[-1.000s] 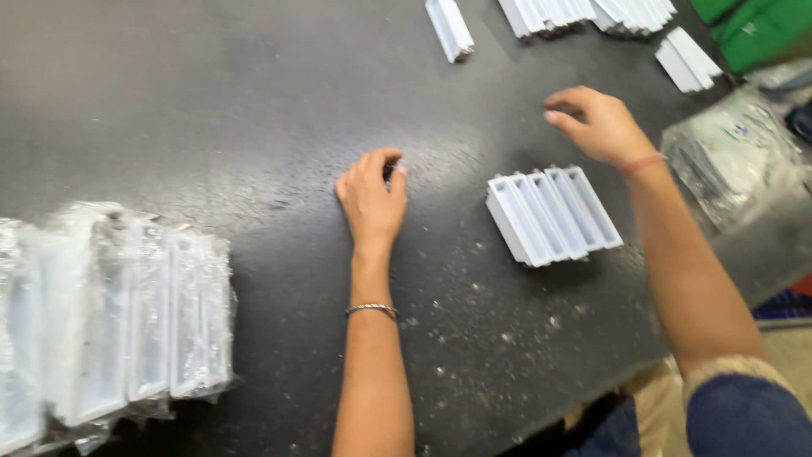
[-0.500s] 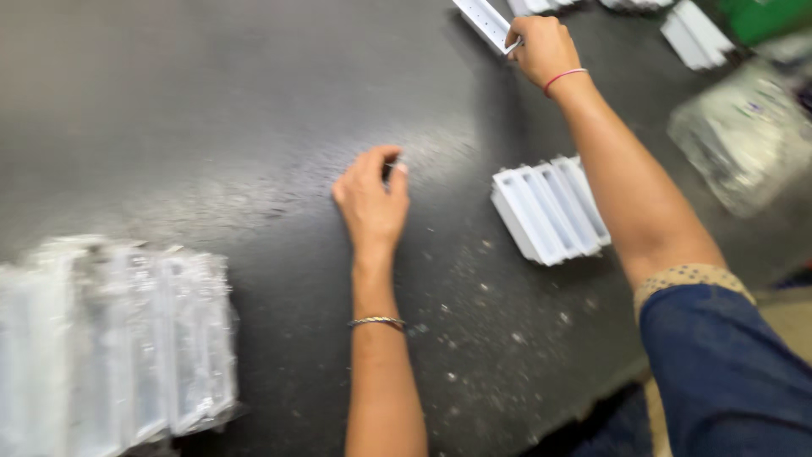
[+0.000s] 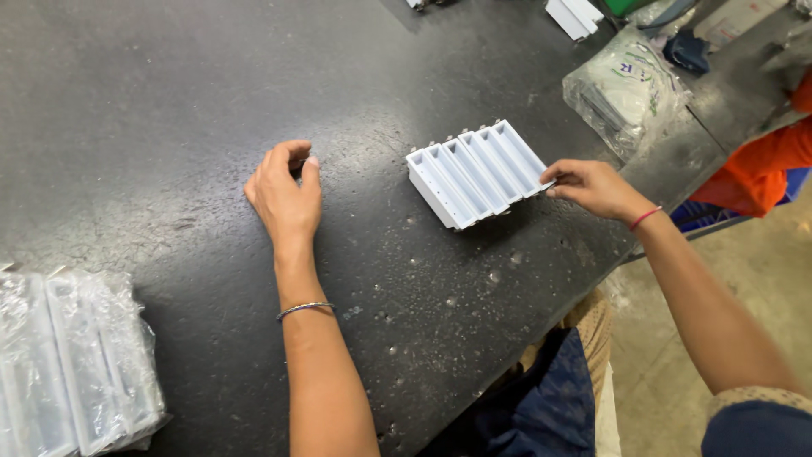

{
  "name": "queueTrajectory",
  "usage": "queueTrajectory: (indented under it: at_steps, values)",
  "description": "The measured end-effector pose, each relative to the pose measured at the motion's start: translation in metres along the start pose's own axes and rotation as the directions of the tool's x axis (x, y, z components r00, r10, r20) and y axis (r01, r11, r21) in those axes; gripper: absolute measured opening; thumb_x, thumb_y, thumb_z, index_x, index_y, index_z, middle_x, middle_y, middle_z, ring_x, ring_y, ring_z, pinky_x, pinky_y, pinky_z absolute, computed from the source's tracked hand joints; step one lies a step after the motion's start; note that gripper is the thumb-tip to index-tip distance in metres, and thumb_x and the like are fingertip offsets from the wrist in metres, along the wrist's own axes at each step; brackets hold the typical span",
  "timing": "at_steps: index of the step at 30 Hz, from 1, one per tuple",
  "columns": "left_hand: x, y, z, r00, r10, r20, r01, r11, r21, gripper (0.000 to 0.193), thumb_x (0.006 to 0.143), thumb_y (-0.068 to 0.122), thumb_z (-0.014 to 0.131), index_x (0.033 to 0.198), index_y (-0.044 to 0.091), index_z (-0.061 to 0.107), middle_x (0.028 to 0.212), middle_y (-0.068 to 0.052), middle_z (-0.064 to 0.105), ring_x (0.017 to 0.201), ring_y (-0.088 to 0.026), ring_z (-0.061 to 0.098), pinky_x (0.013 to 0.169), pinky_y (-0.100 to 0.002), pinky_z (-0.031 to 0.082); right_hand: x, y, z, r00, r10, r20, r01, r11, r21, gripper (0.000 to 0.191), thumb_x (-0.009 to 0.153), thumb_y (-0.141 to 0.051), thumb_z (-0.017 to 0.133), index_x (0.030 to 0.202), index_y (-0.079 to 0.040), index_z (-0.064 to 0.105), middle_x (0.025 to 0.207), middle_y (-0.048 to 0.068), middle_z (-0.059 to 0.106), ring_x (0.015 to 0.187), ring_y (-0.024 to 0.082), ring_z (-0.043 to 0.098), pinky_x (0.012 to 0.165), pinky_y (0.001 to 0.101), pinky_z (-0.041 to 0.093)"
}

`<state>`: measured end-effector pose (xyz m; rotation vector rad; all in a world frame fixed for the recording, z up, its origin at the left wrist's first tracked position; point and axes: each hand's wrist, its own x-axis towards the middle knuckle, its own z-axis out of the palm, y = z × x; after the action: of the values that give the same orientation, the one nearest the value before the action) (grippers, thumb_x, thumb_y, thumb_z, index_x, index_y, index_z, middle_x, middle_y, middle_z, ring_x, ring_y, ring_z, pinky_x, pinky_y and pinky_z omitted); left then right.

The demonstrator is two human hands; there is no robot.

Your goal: The person sits on the floor and wraps individual white plastic parts in clear plastic bags. They pick up a part, place it on a bag, fold the bag around it, and set the wrapped item aside. The process is repeated for several parts.

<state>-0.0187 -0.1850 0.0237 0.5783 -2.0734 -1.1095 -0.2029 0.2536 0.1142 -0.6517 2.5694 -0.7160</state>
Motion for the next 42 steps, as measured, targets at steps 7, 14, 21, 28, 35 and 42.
queueTrajectory:
  at_steps: [7,14,21,28,35,42]
  values:
    - [0.0,0.004,-0.002,1.0,-0.008,-0.009,0.008,1.0,0.0,0.019,0.091,0.016,0.071,0.11,0.011,0.071,0.104,-0.003,0.074,0.102,-0.021,0.068,0.105,-0.041,0.035,0.058,-0.054,-0.041,0.963,-0.259,-0.071,0.258,0.966,-0.028,0.021,0.092,-0.012,0.066,0.112,-0.008,0.072,0.148,0.009,0.062,0.126,0.02,0.063,0.106,0.0357,0.05]
    - [0.001,0.013,-0.007,0.999,-0.043,0.007,0.043,0.999,0.002,0.019,0.091,0.016,0.07,0.109,0.012,0.071,0.103,-0.003,0.075,0.103,-0.021,0.067,0.106,-0.042,0.035,0.224,-0.133,-0.008,0.861,-0.501,-0.086,0.417,0.793,-0.443,0.059,0.095,-0.038,0.073,0.144,-0.011,0.055,0.154,0.022,0.047,0.145,0.038,0.043,0.119,0.0465,0.037]
    - [0.003,0.019,-0.005,0.997,-0.079,-0.014,0.08,0.996,0.036,0.019,0.09,0.016,0.069,0.109,0.012,0.072,0.103,-0.004,0.074,0.102,-0.023,0.066,0.104,-0.042,0.037,0.319,-0.172,0.012,0.866,-0.426,-0.262,0.253,0.825,-0.506,0.1,0.081,-0.053,0.086,0.158,-0.008,0.04,0.16,0.035,0.027,0.147,0.05,0.025,0.117,0.0523,0.027]
    - [0.003,0.022,-0.005,0.994,-0.107,-0.005,0.107,0.994,0.034,0.02,0.091,0.016,0.067,0.109,0.012,0.071,0.104,-0.003,0.073,0.102,-0.022,0.065,0.105,-0.042,0.036,0.347,-0.171,0.009,0.942,-0.261,-0.211,0.14,0.877,-0.459,0.1,0.08,-0.052,0.089,0.154,-0.003,0.042,0.152,0.029,0.04,0.144,0.045,0.037,0.119,0.0517,0.033]
    - [0.005,0.025,-0.007,0.994,-0.108,-0.004,0.108,0.994,0.036,0.02,0.09,0.016,0.067,0.109,0.012,0.071,0.104,-0.003,0.073,0.103,-0.021,0.065,0.105,-0.041,0.036,0.354,-0.162,0.018,0.874,-0.389,-0.29,0.271,0.887,-0.374,0.099,0.076,-0.038,0.093,0.154,-0.009,0.04,0.153,0.024,0.036,0.145,0.043,0.034,0.12,0.049,0.032]
    - [0.006,0.022,-0.005,0.994,-0.111,-0.009,0.111,0.993,0.047,0.019,0.091,0.016,0.067,0.109,0.012,0.071,0.104,-0.003,0.073,0.103,-0.022,0.065,0.105,-0.041,0.036,0.355,-0.159,0.019,0.888,-0.378,-0.264,0.271,0.891,-0.365,0.076,0.078,-0.035,0.089,0.143,-0.016,0.053,0.156,0.019,0.035,0.143,0.041,0.038,0.116,0.0476,0.037]
